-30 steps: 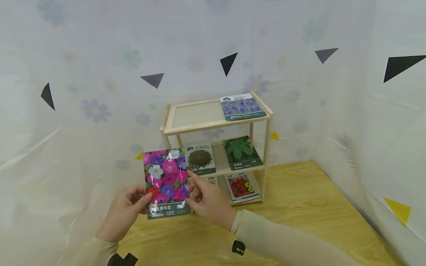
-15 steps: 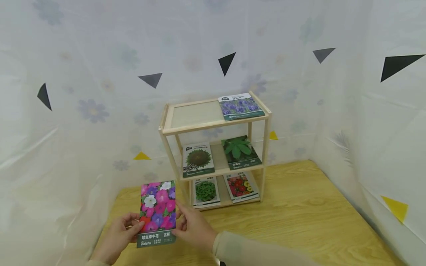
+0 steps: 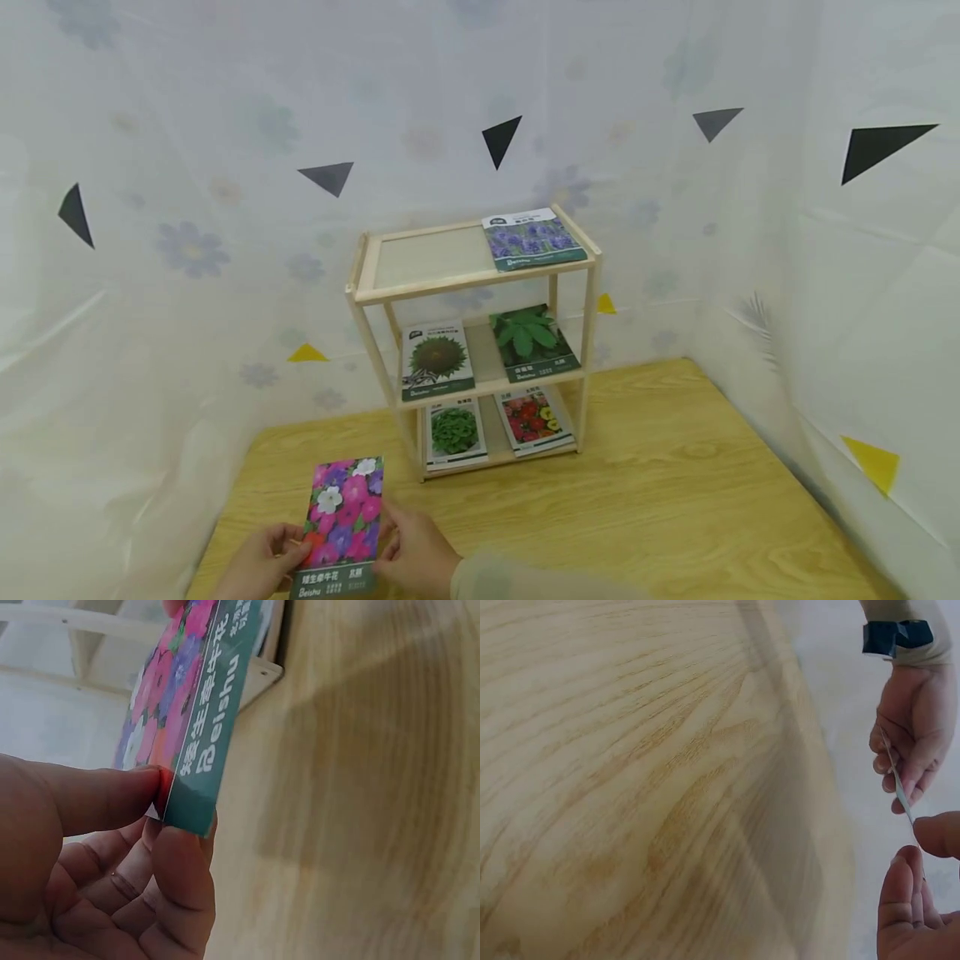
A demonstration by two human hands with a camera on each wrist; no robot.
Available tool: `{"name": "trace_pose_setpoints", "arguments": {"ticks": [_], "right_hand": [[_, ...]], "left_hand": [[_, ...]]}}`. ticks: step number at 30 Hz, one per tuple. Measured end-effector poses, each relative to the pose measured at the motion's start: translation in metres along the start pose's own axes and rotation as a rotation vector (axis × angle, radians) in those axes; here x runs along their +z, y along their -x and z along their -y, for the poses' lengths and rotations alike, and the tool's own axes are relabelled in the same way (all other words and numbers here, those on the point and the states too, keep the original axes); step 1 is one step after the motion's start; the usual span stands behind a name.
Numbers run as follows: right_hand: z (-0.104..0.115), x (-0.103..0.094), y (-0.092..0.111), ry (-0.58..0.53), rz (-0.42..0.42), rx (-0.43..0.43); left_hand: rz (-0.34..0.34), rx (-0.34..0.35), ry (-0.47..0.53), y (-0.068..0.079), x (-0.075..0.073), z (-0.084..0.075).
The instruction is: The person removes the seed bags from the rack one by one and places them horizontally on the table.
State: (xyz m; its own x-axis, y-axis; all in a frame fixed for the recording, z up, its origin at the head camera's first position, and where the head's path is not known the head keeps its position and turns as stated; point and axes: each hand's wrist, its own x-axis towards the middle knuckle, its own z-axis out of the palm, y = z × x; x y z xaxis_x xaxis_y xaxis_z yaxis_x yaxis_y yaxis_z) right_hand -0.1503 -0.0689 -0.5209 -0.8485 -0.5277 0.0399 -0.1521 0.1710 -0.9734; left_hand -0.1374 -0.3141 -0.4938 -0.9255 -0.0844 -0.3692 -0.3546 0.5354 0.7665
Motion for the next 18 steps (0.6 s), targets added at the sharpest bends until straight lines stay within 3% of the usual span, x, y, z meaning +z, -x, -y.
{"name": "trace_pose_setpoints", "arguments": {"ticks": [8, 18], "right_hand": [[-0.019, 0.012, -0.003, -0.052, -0.013, 0.122], [-0.040, 0.027, -0.010, -0.113, 0.076, 0.173]], "left_hand": [[0.140, -0.137, 0.107, 0.001, 0.002, 0.025], [0.092, -0.080, -0.109, -0.018, 0.001, 0.049]]}}
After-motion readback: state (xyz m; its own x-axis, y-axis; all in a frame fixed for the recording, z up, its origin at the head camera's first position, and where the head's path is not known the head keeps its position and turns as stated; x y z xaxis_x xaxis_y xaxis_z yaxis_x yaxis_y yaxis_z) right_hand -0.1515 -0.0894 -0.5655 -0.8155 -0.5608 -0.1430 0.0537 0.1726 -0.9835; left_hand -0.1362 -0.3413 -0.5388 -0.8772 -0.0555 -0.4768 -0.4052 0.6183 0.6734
